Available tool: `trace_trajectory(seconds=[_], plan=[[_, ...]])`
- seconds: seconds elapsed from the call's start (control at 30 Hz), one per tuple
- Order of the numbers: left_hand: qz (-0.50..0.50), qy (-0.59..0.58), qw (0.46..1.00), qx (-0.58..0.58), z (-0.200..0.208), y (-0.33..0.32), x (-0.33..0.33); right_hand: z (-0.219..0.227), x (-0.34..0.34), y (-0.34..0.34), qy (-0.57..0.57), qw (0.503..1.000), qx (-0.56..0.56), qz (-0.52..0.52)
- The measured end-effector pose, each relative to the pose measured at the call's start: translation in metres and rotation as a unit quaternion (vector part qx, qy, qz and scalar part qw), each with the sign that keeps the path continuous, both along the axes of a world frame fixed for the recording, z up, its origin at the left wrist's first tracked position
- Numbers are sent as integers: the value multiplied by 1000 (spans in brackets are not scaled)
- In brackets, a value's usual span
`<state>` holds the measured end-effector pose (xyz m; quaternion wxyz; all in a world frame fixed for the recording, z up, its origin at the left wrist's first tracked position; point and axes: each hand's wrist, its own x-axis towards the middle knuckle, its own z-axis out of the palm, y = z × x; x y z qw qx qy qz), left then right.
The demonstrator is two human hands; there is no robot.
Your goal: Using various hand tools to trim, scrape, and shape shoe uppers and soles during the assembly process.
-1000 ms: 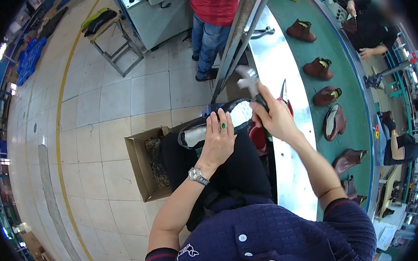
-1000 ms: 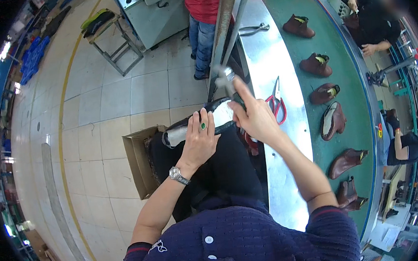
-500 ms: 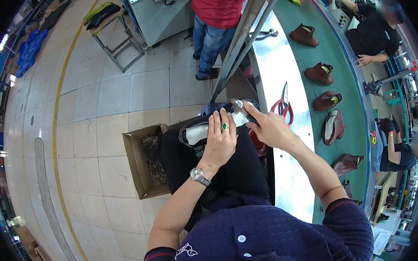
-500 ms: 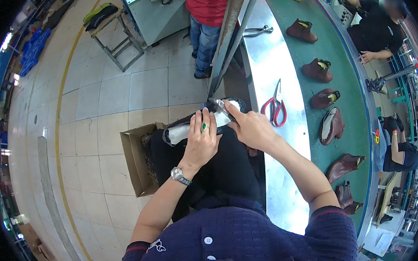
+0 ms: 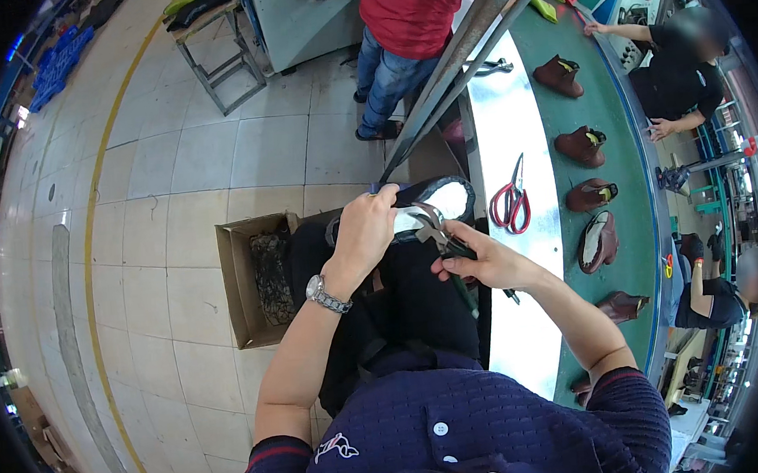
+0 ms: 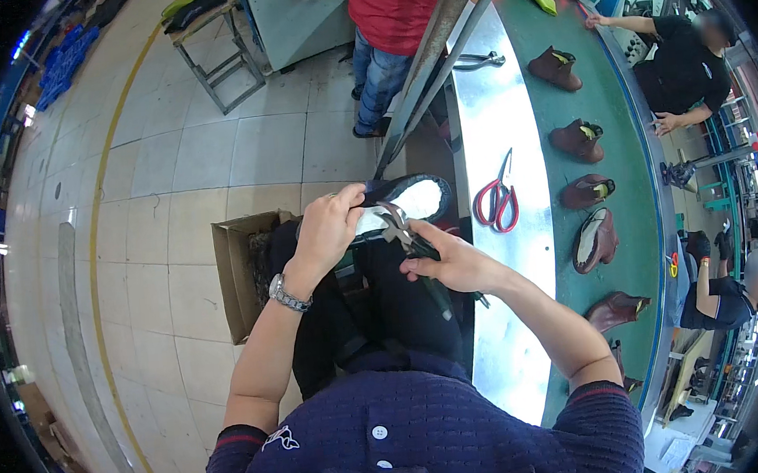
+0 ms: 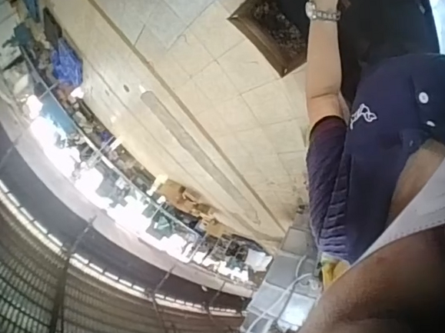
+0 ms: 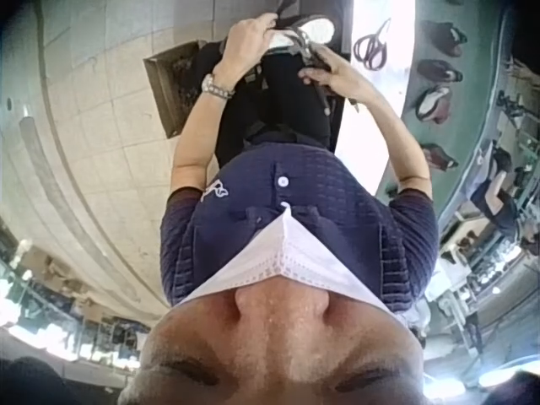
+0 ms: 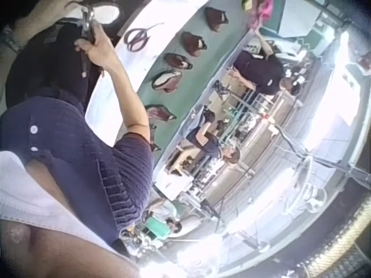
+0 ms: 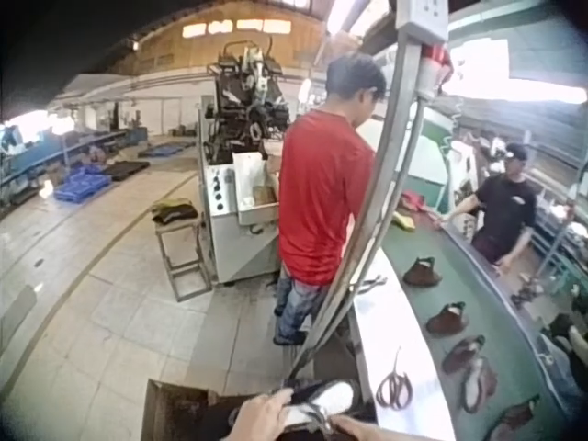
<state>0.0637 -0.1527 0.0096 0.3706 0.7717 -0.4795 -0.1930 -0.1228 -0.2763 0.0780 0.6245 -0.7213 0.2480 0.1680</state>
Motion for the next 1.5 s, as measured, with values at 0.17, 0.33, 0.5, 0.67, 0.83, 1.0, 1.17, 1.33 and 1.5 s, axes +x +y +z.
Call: trace_trajectory(seconds=[0.17, 0.33, 0.5, 0.67, 0.83, 1.0, 1.17, 1.33, 1.5], plan=[[4, 42, 999, -10, 5, 3, 0, -1, 19, 4, 68, 994, 71, -49], [7, -339, 941, 21, -12, 12, -39, -12, 10, 24, 12, 990, -141, 1], [-4, -358, 934, 14, -18, 14, -48, -11, 5, 16, 0, 987, -161, -5], [-28, -479, 876, 50, -22, 21, -43, 49, 32, 0, -120, 896, -411, 114], [-47, -514, 853, 78, -21, 15, -47, -17, 37, 19, 18, 846, -528, 70], [-29, -497, 864, 72, -26, 24, -46, 22, 45, 11, -46, 836, -536, 109], [-30, -521, 851, 57, -26, 19, -48, -19, 27, 11, -32, 838, -542, 46], [-18, -508, 861, 21, -30, 24, -42, 31, 49, 23, -55, 866, -495, 35], [-36, -497, 867, -2, -28, 21, -42, -29, 33, 26, -17, 830, -552, 77]])
